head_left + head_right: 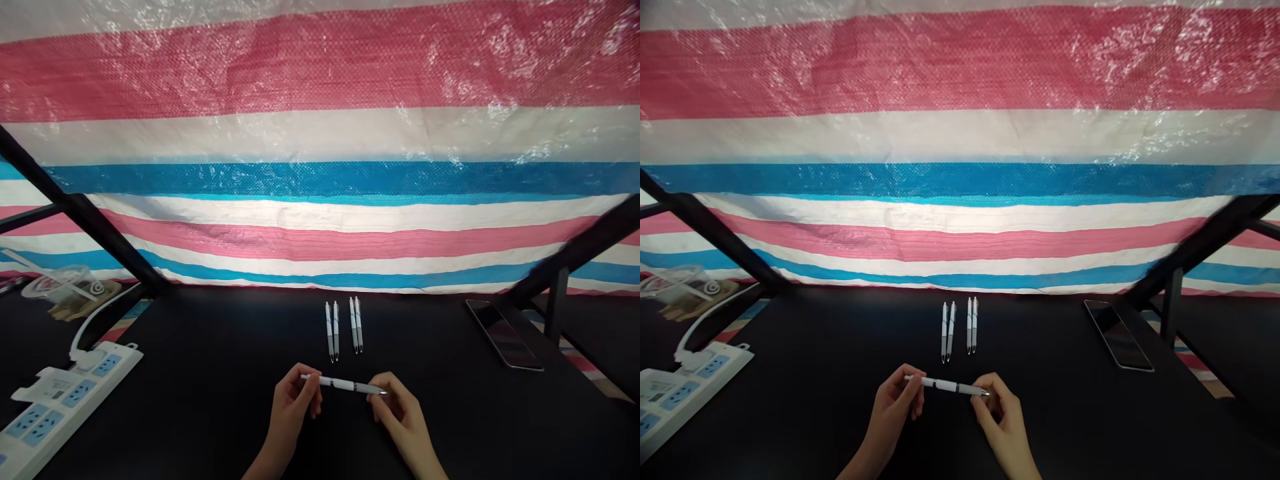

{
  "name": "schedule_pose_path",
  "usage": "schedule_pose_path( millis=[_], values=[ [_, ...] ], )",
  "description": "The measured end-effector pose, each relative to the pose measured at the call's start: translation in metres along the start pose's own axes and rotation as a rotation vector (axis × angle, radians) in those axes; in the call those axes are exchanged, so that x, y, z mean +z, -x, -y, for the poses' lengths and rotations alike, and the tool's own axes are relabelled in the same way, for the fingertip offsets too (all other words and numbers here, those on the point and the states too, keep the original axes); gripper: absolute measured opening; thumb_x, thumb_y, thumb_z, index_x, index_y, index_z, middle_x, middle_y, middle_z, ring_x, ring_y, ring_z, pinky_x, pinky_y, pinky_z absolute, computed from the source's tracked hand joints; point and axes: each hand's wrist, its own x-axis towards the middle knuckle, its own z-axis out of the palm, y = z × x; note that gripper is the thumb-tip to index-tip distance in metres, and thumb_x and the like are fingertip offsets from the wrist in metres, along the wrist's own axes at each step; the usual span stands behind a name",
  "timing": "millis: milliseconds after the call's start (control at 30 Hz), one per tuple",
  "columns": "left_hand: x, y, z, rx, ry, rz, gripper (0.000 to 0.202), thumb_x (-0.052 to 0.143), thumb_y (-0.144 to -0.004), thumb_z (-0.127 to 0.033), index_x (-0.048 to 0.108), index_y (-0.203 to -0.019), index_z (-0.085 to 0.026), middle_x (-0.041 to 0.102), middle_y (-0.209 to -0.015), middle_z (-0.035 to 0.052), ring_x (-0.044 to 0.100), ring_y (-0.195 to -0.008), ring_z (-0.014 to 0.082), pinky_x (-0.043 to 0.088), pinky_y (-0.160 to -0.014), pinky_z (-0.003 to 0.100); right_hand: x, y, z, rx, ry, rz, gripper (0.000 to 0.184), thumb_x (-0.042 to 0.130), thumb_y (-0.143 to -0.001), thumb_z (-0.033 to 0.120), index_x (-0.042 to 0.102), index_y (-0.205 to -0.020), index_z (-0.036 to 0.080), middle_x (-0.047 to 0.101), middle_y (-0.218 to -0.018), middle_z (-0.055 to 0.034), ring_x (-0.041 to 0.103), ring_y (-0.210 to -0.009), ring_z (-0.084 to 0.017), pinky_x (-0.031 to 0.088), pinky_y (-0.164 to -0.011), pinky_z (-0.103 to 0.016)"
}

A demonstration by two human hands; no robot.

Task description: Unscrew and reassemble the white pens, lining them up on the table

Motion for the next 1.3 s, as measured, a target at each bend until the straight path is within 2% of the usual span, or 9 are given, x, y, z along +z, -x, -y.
schedule_pose_path(
  millis=[67, 167, 233, 300, 433, 567, 767, 1000, 1300],
  values=[
    [-0.001, 0.0, 0.0, 0.006, 0.001, -0.007, 0.033, 0.068, -0.083, -0.048, 0.065, -0.077, -0.016, 0.056, -0.055, -0.0029, 0.049, -0.045, 0.0075, 0.037, -0.042, 0.017, 0.0, 0.0, 0.0, 0.013, -0.014, 0.004, 0.037, 0.058, -0.088, 0.053, 0.063, -0.076, 0.019, 0.058, -0.061, 0.0006, 0.047, -0.048, -0.011, 0.035, -0.047, -0.023],
    [-0.002, -0.001, 0.001, 0.008, -0.001, -0.018, 0.031, 0.067, -0.084, -0.046, 0.066, -0.077, -0.016, 0.056, -0.055, -0.003, 0.049, -0.046, 0.0076, 0.037, -0.043, 0.017, 0.001, 0.0, 0.0, 0.048, -0.028, 0.032, 0.043, 0.054, -0.091, 0.053, 0.058, -0.065, 0.018, 0.055, -0.055, 0.001, 0.045, -0.044, -0.01, 0.033, -0.045, -0.023],
    [-0.003, -0.001, 0.001, 0.009, -0.002, -0.029, 0.031, 0.067, -0.084, -0.047, 0.066, -0.077, -0.016, 0.056, -0.055, -0.0029, 0.049, -0.046, 0.0079, 0.037, -0.043, 0.017, 0.001, 0.0, -0.001, 0.039, -0.067, -0.001, 0.035, 0.061, -0.086, 0.053, 0.062, -0.078, 0.019, 0.058, -0.061, 0.0008, 0.046, -0.046, -0.01, 0.034, -0.046, -0.022],
    [-0.003, -0.001, 0.002, 0.011, -0.004, -0.034, 0.031, 0.067, -0.084, -0.047, 0.066, -0.077, -0.016, 0.056, -0.055, -0.0029, 0.049, -0.045, 0.0081, 0.037, -0.042, 0.017, 0.001, 0.0, -0.002, 0.047, -0.111, -0.007, 0.037, 0.061, -0.085, 0.055, 0.063, -0.084, 0.019, 0.061, -0.066, 0.0, 0.046, -0.045, -0.01, 0.034, -0.045, -0.022],
    [-0.004, 0.0, 0.002, 0.016, -0.018, -0.017, 0.031, 0.066, -0.085, -0.046, 0.066, -0.077, -0.016, 0.056, -0.056, -0.0028, 0.049, -0.046, 0.0081, 0.037, -0.043, 0.017, 0.0, -0.002, -0.003, 0.102, -0.106, 0.037, 0.046, 0.054, -0.09, 0.056, 0.059, -0.066, 0.017, 0.057, -0.055, 0.0004, 0.046, -0.04, -0.009, 0.033, -0.042, -0.022],
    [-0.004, 0.0, 0.0, 0.012, -0.06, -0.031, 0.032, 0.066, -0.085, -0.047, 0.066, -0.078, -0.016, 0.056, -0.055, -0.003, 0.049, -0.046, 0.0083, 0.038, -0.044, 0.018, 0.0, -0.003, -0.001, 0.089, -0.235, 0.039, 0.036, 0.067, -0.083, 0.052, 0.063, -0.076, 0.017, 0.061, -0.06, -0.0008, 0.054, -0.048, -0.012, 0.037, -0.041, -0.02],
    [-0.007, -0.002, 0.0, 0.033, -0.058, -0.079, 0.035, 0.066, -0.084, -0.049, 0.062, -0.071, -0.016, 0.056, -0.055, -0.003, 0.048, -0.046, 0.0088, 0.037, -0.044, 0.019, -0.002, -0.001, 0.0, 0.082, -0.421, 0.002, 0.026, 0.073, -0.081, 0.043, 0.063, -0.085, 0.019, 0.066, -0.065, -0.0018, 0.062, -0.055, -0.016, 0.045, -0.044, -0.022],
    [-0.012, -0.003, -0.005, 0.039, 0.022, -0.175, 0.037, 0.068, -0.08, -0.052, 0.063, -0.069, -0.017, 0.056, -0.055, -0.0029, 0.048, -0.049, 0.0101, 0.039, -0.046, 0.02, -0.016, -0.002, -0.007, 0.046, -0.428, -0.114, 0.021, 0.071, -0.083, 0.041, 0.064, -0.084, 0.02, 0.066, -0.061, -0.0017, 0.059, -0.055, -0.016, 0.046, -0.05, -0.025],
    [-0.011, -0.005, -0.006, 0.028, 0.039, -0.197, 0.038, 0.071, -0.077, -0.053, 0.063, -0.068, -0.017, 0.057, -0.055, -0.0027, 0.048, -0.048, 0.0097, 0.039, -0.045, 0.019, -0.017, -0.001, -0.006, 0.048, -0.449, -0.119, 0.02, 0.071, -0.083, 0.038, 0.065, -0.084, 0.019, 0.067, -0.062, -0.0036, 0.061, -0.056, -0.017, 0.048, -0.052, -0.026]
  ],
)
